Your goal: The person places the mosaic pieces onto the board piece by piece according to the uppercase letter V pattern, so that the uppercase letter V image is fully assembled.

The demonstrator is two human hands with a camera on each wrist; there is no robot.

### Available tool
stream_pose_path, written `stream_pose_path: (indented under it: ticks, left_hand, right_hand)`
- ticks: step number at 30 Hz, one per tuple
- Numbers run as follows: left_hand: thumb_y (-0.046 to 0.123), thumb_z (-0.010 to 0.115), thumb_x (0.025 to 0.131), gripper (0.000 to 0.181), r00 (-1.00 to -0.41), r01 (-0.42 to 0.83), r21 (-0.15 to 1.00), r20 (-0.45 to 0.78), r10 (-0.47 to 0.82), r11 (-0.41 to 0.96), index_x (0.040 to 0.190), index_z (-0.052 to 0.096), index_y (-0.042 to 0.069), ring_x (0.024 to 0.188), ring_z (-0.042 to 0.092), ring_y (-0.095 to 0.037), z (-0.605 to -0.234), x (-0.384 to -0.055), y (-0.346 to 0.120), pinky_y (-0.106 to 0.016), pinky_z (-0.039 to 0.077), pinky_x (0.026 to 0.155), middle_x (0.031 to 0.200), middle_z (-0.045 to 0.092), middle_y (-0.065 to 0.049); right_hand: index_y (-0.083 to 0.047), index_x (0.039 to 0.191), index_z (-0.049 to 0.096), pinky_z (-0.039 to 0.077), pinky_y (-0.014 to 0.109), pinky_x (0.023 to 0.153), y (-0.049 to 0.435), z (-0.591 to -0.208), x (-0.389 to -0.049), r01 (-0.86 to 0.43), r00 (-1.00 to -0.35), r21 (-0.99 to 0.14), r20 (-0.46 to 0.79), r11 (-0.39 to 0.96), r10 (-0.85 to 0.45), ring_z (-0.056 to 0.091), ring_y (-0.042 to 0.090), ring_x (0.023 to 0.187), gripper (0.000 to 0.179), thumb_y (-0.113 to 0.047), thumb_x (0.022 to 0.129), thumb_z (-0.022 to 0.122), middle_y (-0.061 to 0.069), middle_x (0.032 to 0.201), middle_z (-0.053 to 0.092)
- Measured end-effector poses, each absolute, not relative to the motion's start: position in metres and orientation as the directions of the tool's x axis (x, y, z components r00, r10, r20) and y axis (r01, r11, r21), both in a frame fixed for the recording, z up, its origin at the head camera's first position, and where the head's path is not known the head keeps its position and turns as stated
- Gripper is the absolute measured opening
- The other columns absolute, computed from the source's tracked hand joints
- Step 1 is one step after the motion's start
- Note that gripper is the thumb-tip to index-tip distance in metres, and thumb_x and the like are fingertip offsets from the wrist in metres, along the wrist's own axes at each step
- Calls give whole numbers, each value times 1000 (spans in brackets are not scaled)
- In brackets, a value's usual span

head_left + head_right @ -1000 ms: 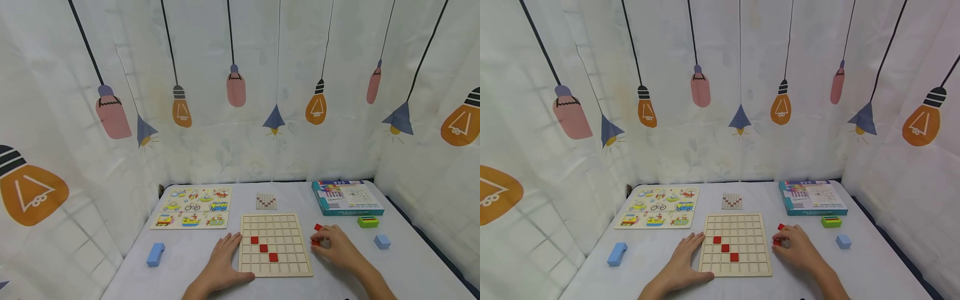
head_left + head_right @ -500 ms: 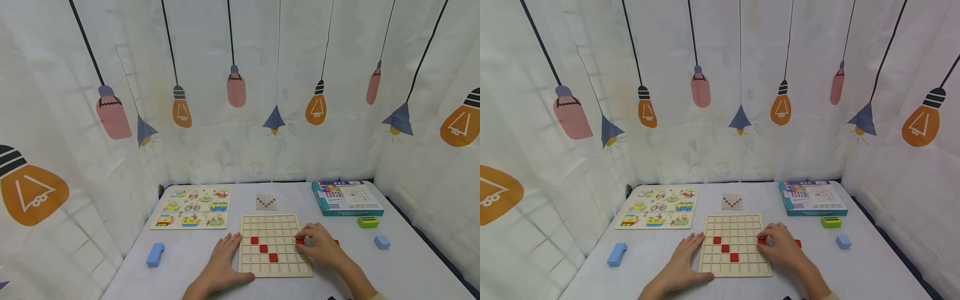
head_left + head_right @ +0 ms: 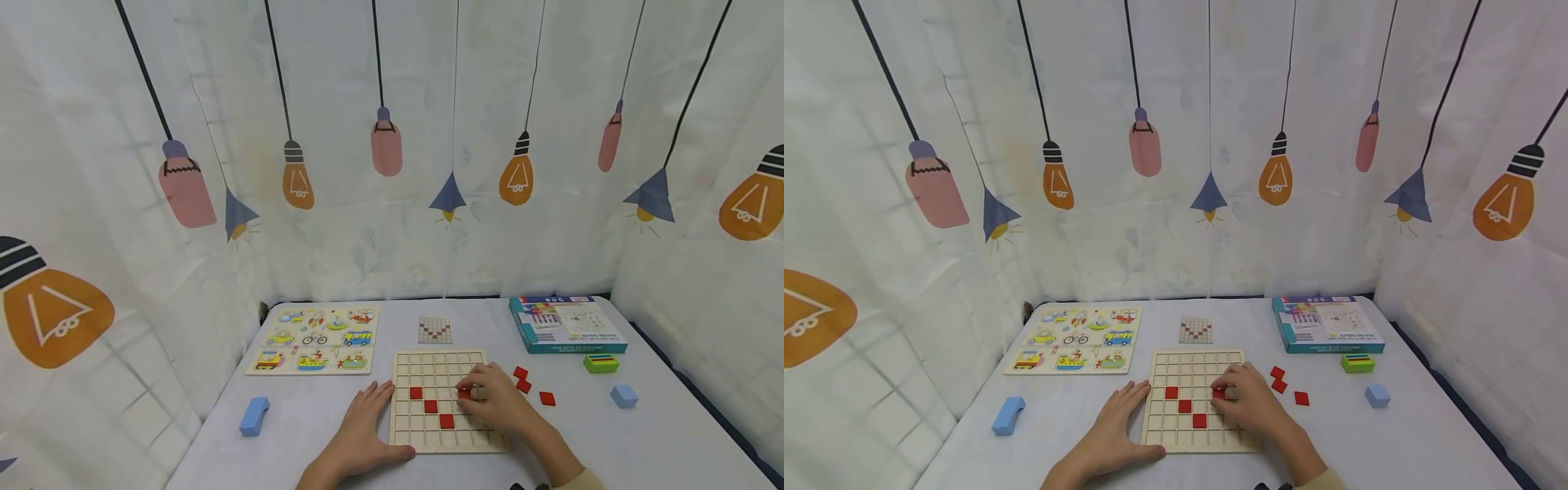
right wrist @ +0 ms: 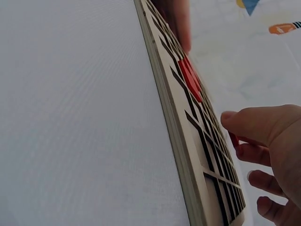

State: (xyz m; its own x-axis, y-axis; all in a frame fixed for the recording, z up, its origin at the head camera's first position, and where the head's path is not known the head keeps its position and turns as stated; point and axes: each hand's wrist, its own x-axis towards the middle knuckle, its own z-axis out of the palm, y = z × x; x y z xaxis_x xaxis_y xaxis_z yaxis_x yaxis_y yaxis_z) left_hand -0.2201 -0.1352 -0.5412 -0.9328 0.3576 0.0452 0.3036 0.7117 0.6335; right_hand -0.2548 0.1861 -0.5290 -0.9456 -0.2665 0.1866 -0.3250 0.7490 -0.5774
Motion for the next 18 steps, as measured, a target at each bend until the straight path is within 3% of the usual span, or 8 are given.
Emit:
stream_pose_path:
  ticks: [8, 14, 18]
  left_hand:
    - [74, 91, 73, 128, -930, 315, 622, 50, 365, 717, 170, 43, 8, 170, 28, -44, -542, -220, -136, -72, 18, 140, 178, 43, -12]
    - [75, 91, 73, 127, -928, 318, 619, 49, 369, 718, 170, 42, 7, 170, 28, -45, -543, -221, -136, -73, 18, 139, 178, 43, -12]
    - [76, 90, 74, 127, -928, 317, 615, 43, 371, 722, 171, 42, 8, 170, 27, -45, -543, -222, -136, -72, 18, 140, 178, 43, -11]
  right_hand:
    - [-31, 114, 85, 61, 32, 97, 168, -529, -260, -333, -942, -580, 178, 743, -284, 53, 8, 114, 22, -37, 94, 91, -22, 114, 69]
    - [-26, 115, 85, 60, 51, 109, 155, -530, -267, -387, -920, -594, 203, 706, -334, 55, 10, 111, 25, -39, 95, 90, -20, 108, 71]
    - [-27, 116, 85, 59, 41, 99, 147, -529, -270, -396, -916, -590, 205, 703, -344, 53, 9, 109, 25, -42, 95, 89, -21, 107, 70]
